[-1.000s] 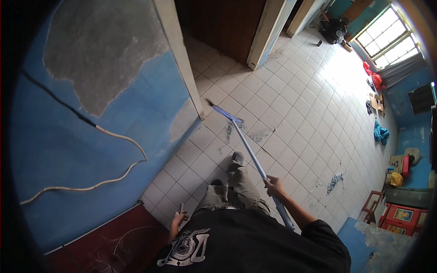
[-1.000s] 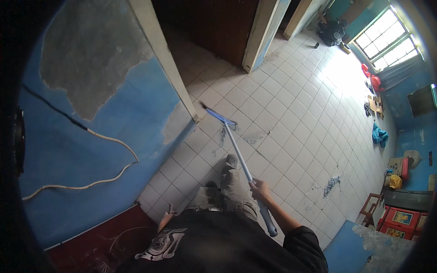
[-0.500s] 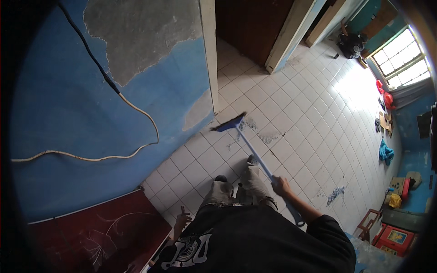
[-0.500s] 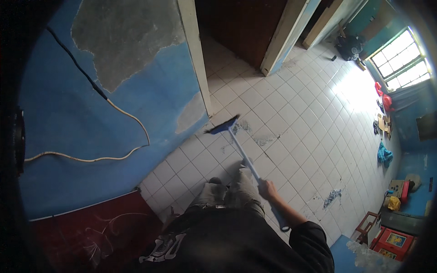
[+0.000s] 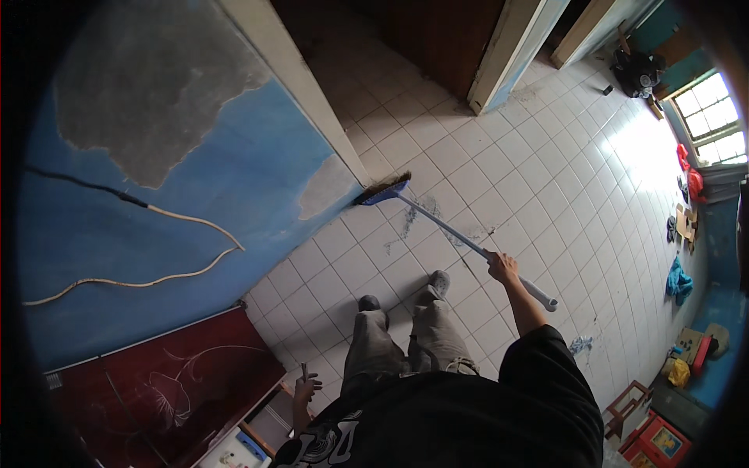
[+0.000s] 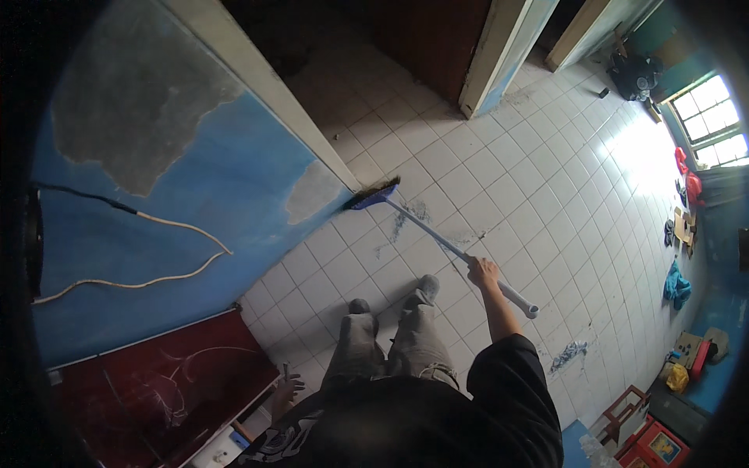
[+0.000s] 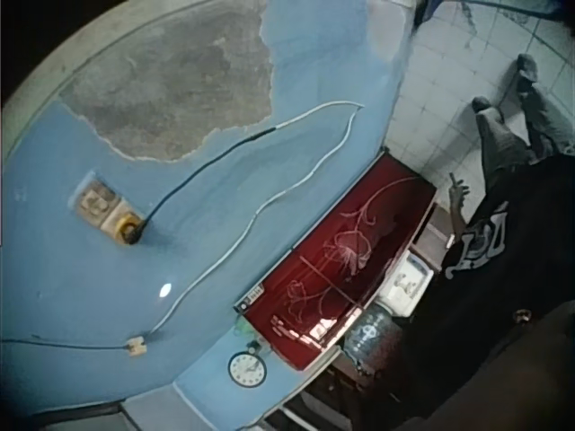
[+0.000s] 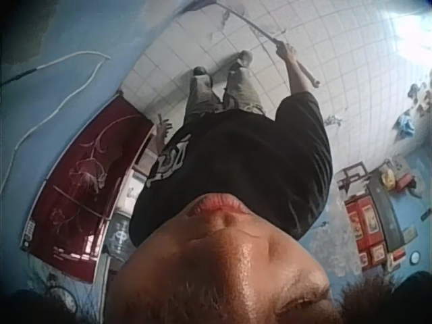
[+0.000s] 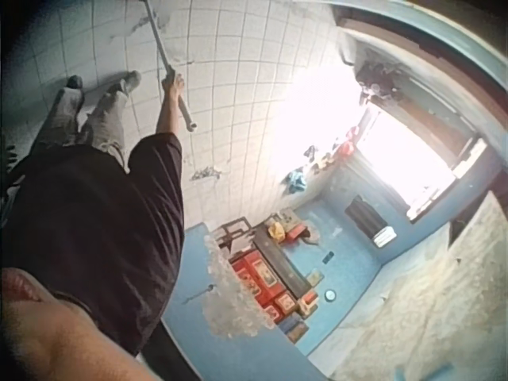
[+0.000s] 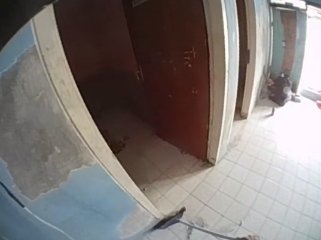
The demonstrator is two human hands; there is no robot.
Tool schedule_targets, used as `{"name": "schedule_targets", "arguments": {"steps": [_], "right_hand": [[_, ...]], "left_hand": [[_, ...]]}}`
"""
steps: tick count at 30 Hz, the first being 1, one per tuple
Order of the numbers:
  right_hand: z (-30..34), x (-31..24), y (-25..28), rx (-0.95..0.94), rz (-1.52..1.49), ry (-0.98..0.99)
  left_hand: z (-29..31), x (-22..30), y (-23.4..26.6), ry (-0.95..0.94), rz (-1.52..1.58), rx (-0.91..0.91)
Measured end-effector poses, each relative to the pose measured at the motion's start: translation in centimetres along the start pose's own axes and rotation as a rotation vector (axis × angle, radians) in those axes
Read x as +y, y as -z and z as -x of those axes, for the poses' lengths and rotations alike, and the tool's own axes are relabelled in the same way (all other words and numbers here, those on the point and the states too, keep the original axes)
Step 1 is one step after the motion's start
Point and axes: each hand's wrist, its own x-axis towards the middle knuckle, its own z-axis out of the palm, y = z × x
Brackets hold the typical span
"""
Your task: The person sweeps debris from the floor using a broom, moving throughout the room and collecting the pile against various walls and under furniture.
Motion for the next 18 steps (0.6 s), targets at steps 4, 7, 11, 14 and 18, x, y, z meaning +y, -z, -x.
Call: {"name": "schedule_targets", "arguments": {"steps": [4,7,11,14,18], "right_hand": [[-2.3,6.9,-0.5,0.042,0.131,-0.006],[-1.9,11.6,0.6,0.024,0.201,-0.029],[1.5,18.9,1.6,0.028,0.202,-0.016],[4.7,22.9,1.5,0.063,0.315,0.037],[11.3,20.7,5.5,-0.021,0.214,-0.012]], "left_hand": [[2.6,4.6,-5.2,-0.033,-0.07,-0.021],[3.3,7.1,-8.0,-0.065,-0.053,-0.074],[3.1,8.1,-11.1,-0.133,-0.036,-0.033],[0.5,6.1,-11.9,-0.152,-0.036,-0.002],[0.1,5.2,-12.8,-0.187,0.039,-0.067]]}}
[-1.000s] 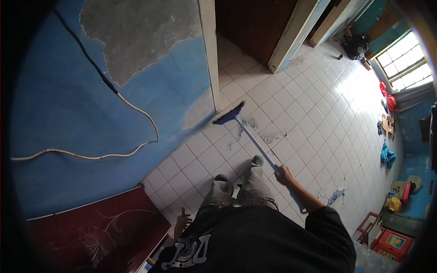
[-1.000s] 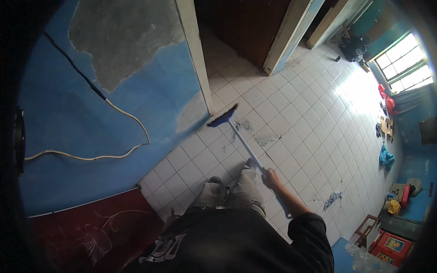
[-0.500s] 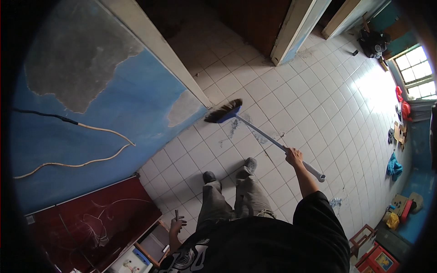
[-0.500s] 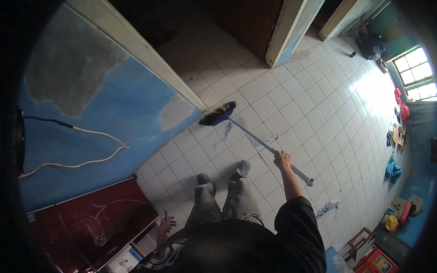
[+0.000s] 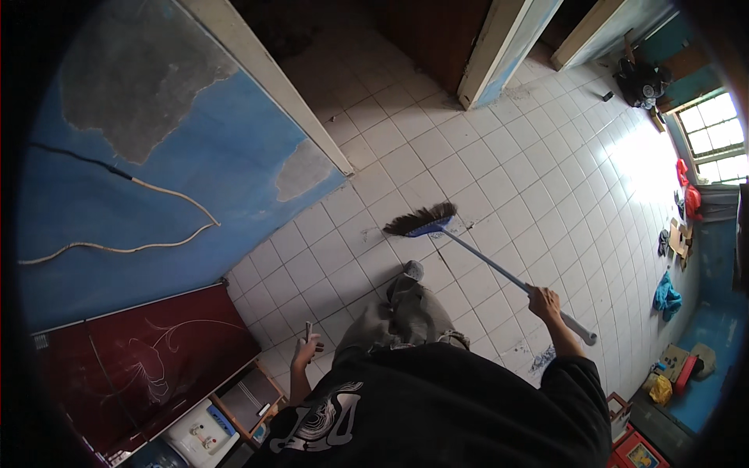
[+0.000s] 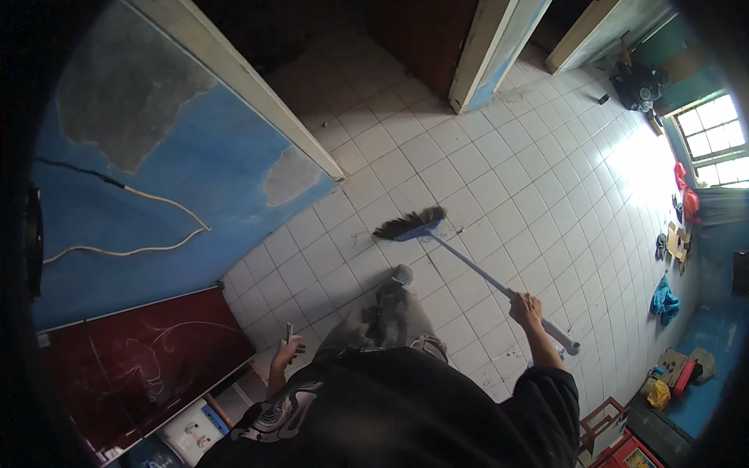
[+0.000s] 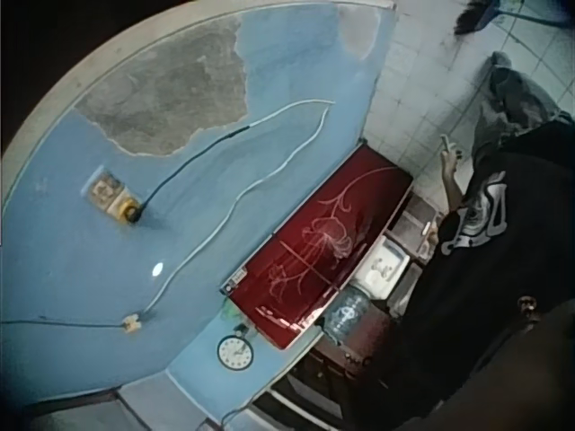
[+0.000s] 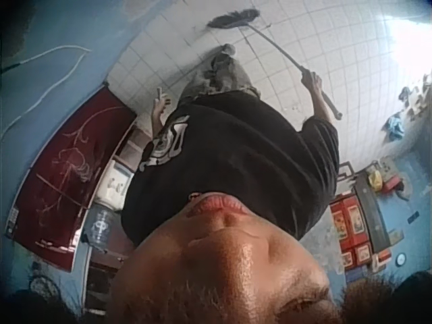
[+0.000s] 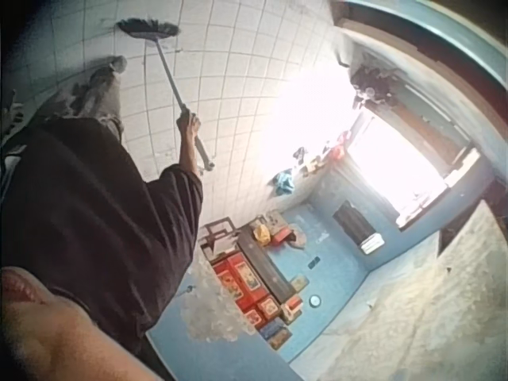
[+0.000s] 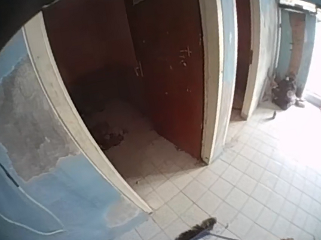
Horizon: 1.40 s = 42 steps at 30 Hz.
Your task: The person sweeps debris from the floor using a broom, moving throughout the room and collecting the pile against various walls and under furniture.
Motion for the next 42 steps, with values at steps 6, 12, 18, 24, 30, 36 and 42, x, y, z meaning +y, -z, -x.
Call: {"name": "schedule_targets", "arguments": {"steps": [6,12,18,24,30,36,42], "right_hand": [[7.7,-2.3,2.3,0.105,-0.075,0.138],[5.1,-14.5,-1.9,0.073,-0.02,0.503],[0.2,-28.6,-10.7,0.207,0.009,0.433],[0.4,-26.5,-10.7,0.121,0.169,0.177],[0.1,-18.0,-8.9,0.128,0.21,-0.117],[2.9,-10.6,-8.5,-0.008,0.211,-0.265],[8.5,-3.6,-11.2,-0.002,0.048,-0.404]], "left_hand": [[2.5,-0.1,-1.3,-0.021,0.027,0.026],[4.6,-12.3,-0.7,-0.308,-0.087,-0.126],[11.2,-18.8,-1.7,0.02,0.236,-0.09],[15.9,-26.7,-1.8,0.134,0.158,-0.005],[14.6,-28.7,-2.6,0.124,0.092,-0.019],[10.8,-28.6,-2.1,0.053,0.194,-0.063],[8.0,-20.4,0.4,0.048,0.253,-0.001]]}}
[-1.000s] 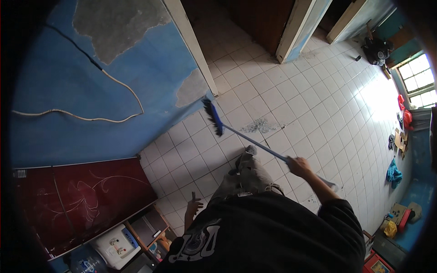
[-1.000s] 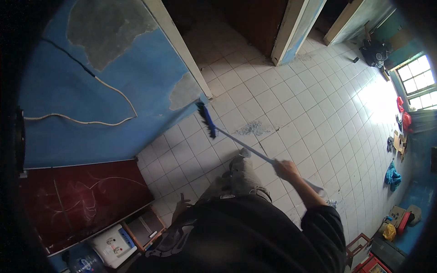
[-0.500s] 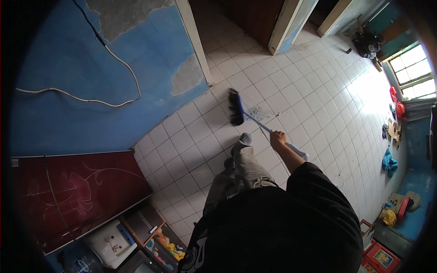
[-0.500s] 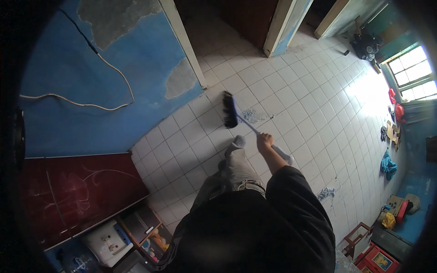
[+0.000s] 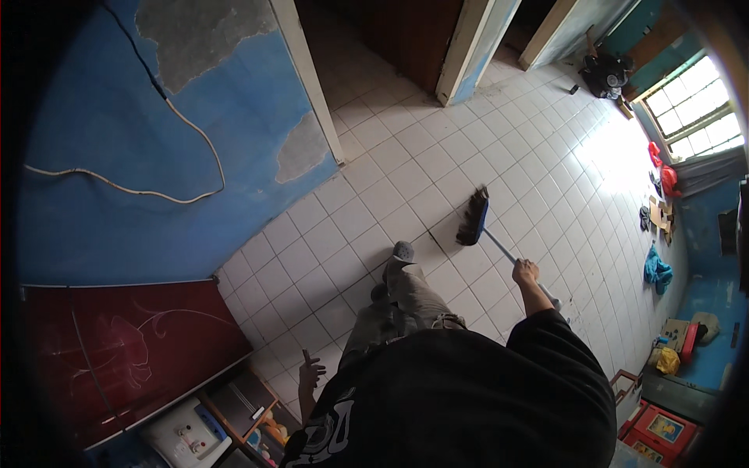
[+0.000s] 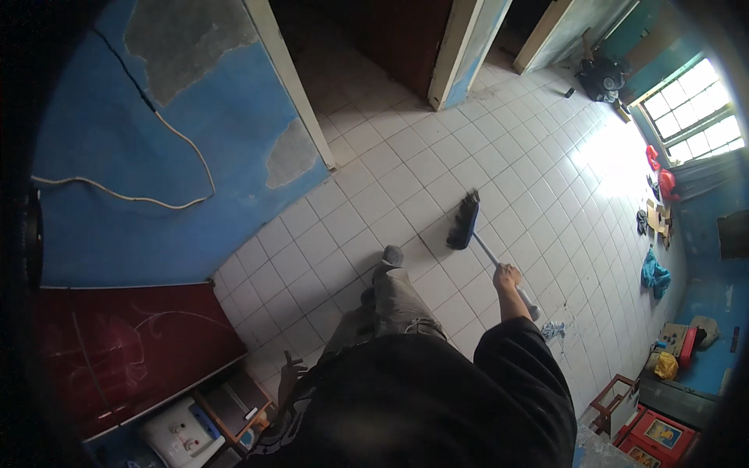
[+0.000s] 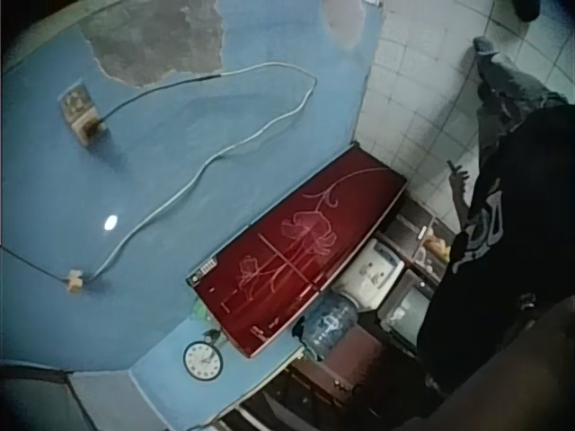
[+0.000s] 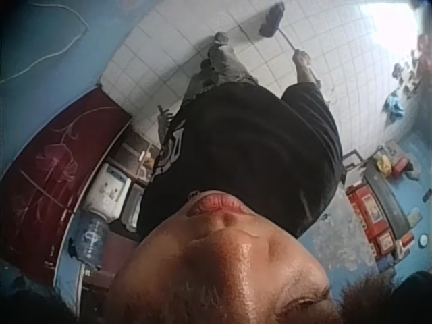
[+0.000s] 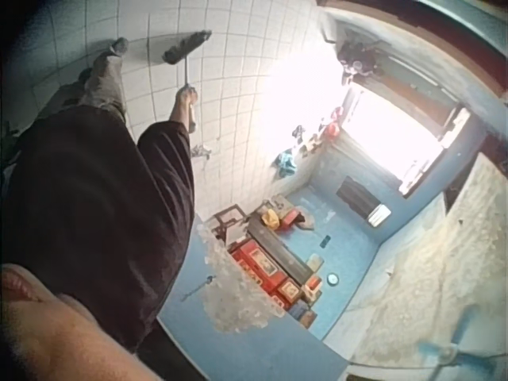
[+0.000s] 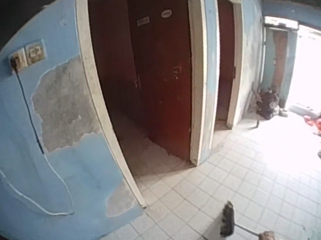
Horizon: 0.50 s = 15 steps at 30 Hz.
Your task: The person sweeps debris from the floor using a broom, moving throughout the room and collecting the pile against various walls and under furniture.
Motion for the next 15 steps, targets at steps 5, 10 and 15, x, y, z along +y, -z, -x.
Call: {"name": "schedule_targets", "arguments": {"steps": [5,10,15], "right_hand": [[4.9,2.6,3.7,-0.002,-0.201,0.051],[5.6,2.0,6.3,0.124,-0.441,0.131],[-1.6,-6.3,8.6,0.071,-0.67,0.253]], "left_hand": [[-2.3,-0.1,1.3,-0.212,-0.237,-0.097],[-2.3,5.4,-1.9,-0.128,-0.416,-0.235],[0.1,13.3,-5.6,-0.281,-0.598,-0.252]]}}
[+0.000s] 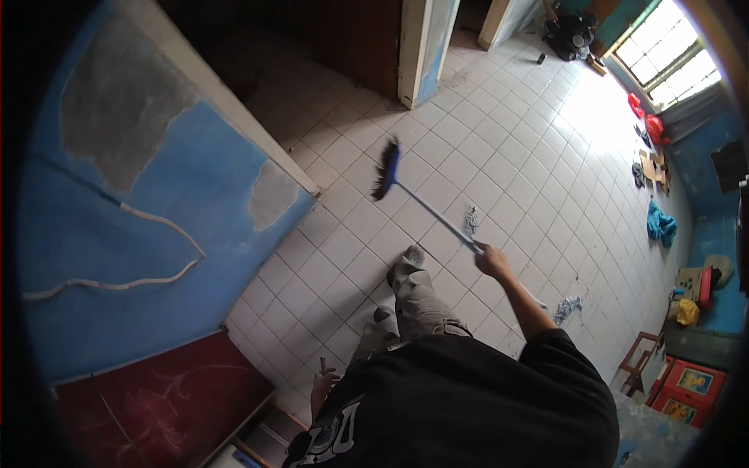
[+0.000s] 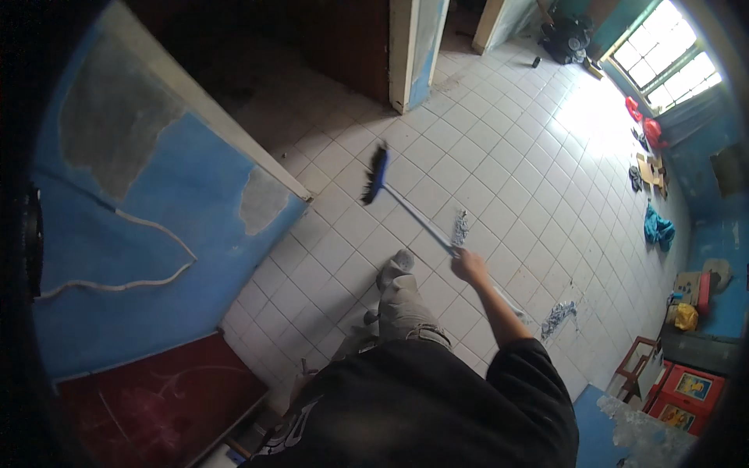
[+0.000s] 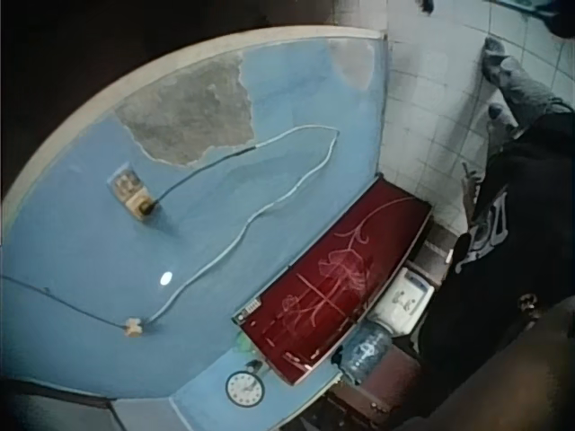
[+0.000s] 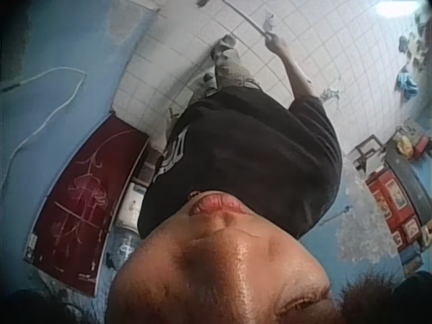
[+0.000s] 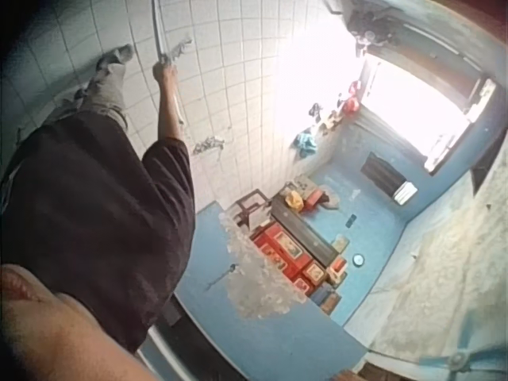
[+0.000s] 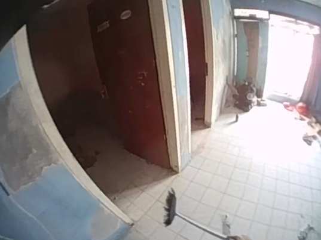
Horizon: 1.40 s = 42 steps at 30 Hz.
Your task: The person sweeps debris from the floor using a broom, moving throughout the room and collecting the pile against various walls and under furniture.
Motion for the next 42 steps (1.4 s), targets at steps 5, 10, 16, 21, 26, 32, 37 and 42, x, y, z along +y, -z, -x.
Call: {"name": "schedule_targets", "arguments": {"steps": [5,10,16,21,26,32,37,42], "right_hand": [[-11.8,-2.7,-9.7,-0.443,-0.672,0.247],[-16.8,-10.7,-11.8,-0.572,-0.77,-0.145],[-13.5,-6.5,-9.0,-0.551,-1.003,-0.391],[-6.8,2.6,-3.1,-0.471,-1.143,-0.502],[1.3,5.4,2.0,-0.225,-1.195,-0.728],[5.2,3.8,6.1,-0.185,-0.967,-0.735],[1.4,-2.2,7.9,-0.227,-0.941,-0.556],[-11.5,-7.1,0.7,-0.208,-0.984,-0.32]], "left_hand": [[-3.7,2.2,2.9,-0.002,0.271,-0.005],[-8.3,1.5,6.5,0.179,0.133,0.075],[-14.0,10.8,7.1,0.3,-0.049,-0.05],[-17.5,19.0,8.2,0.308,-0.031,-0.061],[-21.7,28.4,8.0,0.169,-0.138,-0.12],[-25.3,33.6,7.4,0.026,-0.183,-0.092],[-26.9,31.6,9.1,0.072,-0.254,-0.181],[-26.2,28.1,13.0,0.173,-0.139,-0.131]]}}
